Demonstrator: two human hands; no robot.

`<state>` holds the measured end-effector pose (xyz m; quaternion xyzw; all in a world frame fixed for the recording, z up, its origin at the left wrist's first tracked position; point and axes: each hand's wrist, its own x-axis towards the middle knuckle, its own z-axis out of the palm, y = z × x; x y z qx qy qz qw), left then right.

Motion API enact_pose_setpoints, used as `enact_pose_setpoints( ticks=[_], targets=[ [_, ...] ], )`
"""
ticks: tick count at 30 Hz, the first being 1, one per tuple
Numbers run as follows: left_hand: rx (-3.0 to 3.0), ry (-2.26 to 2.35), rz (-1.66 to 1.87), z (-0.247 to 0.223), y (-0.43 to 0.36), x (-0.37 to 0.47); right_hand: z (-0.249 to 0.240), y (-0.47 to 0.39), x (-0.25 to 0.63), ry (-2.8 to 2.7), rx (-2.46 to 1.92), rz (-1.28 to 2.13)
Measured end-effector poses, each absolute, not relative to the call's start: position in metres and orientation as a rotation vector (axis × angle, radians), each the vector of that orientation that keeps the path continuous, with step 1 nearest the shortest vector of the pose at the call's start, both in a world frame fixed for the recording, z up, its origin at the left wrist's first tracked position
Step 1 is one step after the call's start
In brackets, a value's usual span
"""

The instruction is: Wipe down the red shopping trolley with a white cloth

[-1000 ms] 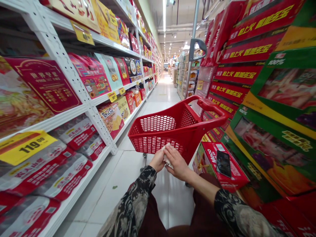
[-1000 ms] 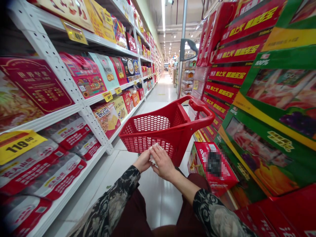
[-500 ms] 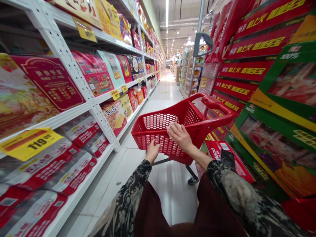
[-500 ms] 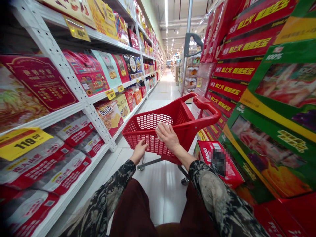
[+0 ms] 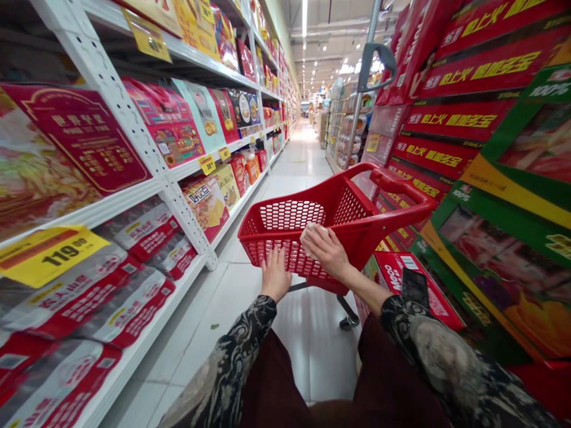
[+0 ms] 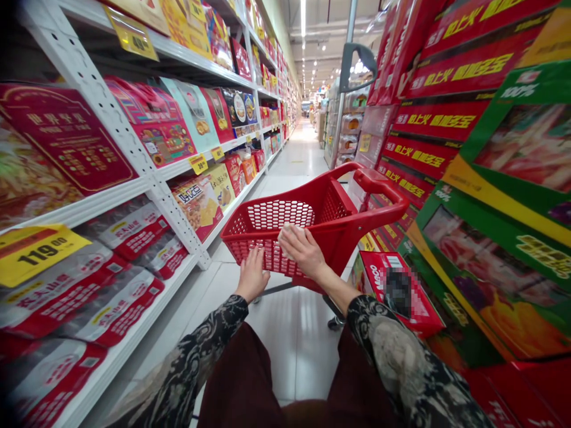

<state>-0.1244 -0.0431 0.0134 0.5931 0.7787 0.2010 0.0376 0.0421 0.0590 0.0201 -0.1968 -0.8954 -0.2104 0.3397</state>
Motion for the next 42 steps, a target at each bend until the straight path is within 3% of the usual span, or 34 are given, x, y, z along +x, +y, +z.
enact_pose_setpoints(
  ticks=[3,10,19,28,37,42],
  targets=[
    [1.961,2.370,0.544,0.014,-0.040,-0.113,0.019,0.065,0.041,-2.369,-0.552,-0.570],
    [2.075,2.310,0.446,0.004,-0.044,-0.099,-0.047,0.054,0.066,-2.583,-0.436,-0.519],
    [2.084,2.300,0.486,0.006,-0.032,-0.082,0.027,0.066,0.115,-2.131,-0.707,-0.580],
    [2.128,2.257,0.490,0.006,-0.036,-0.077,-0.042,0.049,0.118,-2.479,-0.664,-0.502],
    [2.024,2.432,0.538,0.018,-0.032,-0.094,0.040,0.064,0.068,-2.184,-0.648,-0.513],
    [2.029,2.432,0.504,0.020,-0.041,-0.101,-0.002,0.063,0.041,-2.454,-0.564,-0.508]
  ],
)
